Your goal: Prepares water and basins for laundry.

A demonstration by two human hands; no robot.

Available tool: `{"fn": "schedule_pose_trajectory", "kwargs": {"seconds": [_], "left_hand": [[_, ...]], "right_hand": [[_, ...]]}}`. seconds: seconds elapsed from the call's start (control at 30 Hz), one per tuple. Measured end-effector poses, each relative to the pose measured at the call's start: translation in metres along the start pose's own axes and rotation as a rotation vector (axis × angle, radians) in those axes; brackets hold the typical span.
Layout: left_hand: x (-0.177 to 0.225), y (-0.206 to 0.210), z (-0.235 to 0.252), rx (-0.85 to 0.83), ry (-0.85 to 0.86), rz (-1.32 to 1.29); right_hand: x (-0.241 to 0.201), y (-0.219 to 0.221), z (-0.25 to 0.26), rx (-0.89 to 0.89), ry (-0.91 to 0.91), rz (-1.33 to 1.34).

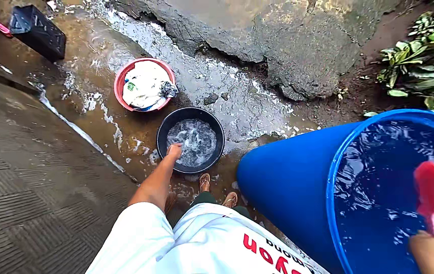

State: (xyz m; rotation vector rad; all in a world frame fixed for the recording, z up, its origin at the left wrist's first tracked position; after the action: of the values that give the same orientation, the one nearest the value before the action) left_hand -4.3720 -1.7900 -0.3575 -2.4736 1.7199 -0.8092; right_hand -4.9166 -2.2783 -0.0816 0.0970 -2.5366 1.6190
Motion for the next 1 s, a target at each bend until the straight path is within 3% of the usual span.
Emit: {"fn": "schedule_pose_trajectory", "kwargs": {"seconds": [0.13,0.2,0.33,0.47,0.57,0.77,0.9,1.0], "left_hand": [[-0.042,-0.004,-0.015,0.047,-0.075,0.009],[-0.057,-0.004,-0.028,0.071,-0.099,-0.061],[-0.085,-0.009,-0.047,0.103,-0.122,-0.146],[-0.104,-0.011,-0.065,0.109,-0.180,-0.196],[-0.123,-0.009,-0.066,0.108,-0.221,-0.203],[-0.146,0.012,-0.069,0.090,-0.224,-0.263],[-0.155,0.024,-0.073,0.096,-0.222,-0.367],[-0.162,0.031,-0.074,0.094,-0.222,-0.421]], "right_hand": [[-0.019,0.058,0.028,-0.263,-0.104,0.129],[-0.033,0.072,0.029,-0.335,-0.161,0.426],[-0.041,0.080,0.026,-0.551,-0.227,1.272],[-0.038,0.053,-0.001,-0.645,-0.393,1.630],[-0.039,0.018,-0.027,-0.684,-0.551,1.694],[-0.053,-0.048,-0.078,-0.828,-0.796,1.578],[-0.092,-0.074,-0.113,-0.880,-0.860,1.381],[-0.135,-0.067,-0.132,-0.839,-0.872,1.233]]}}
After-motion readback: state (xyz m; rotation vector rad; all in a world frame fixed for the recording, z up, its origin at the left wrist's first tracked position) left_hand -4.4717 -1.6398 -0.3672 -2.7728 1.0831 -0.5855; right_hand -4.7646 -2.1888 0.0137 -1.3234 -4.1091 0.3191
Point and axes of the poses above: each hand's wrist, its own z-axis towards the middle knuckle, its own y-axis out of the palm, x = y × z, the point moved 8 cm from there along z, towards the middle knuckle, and after that the axes turned 13 degrees about -x, right-handed, at the moved point
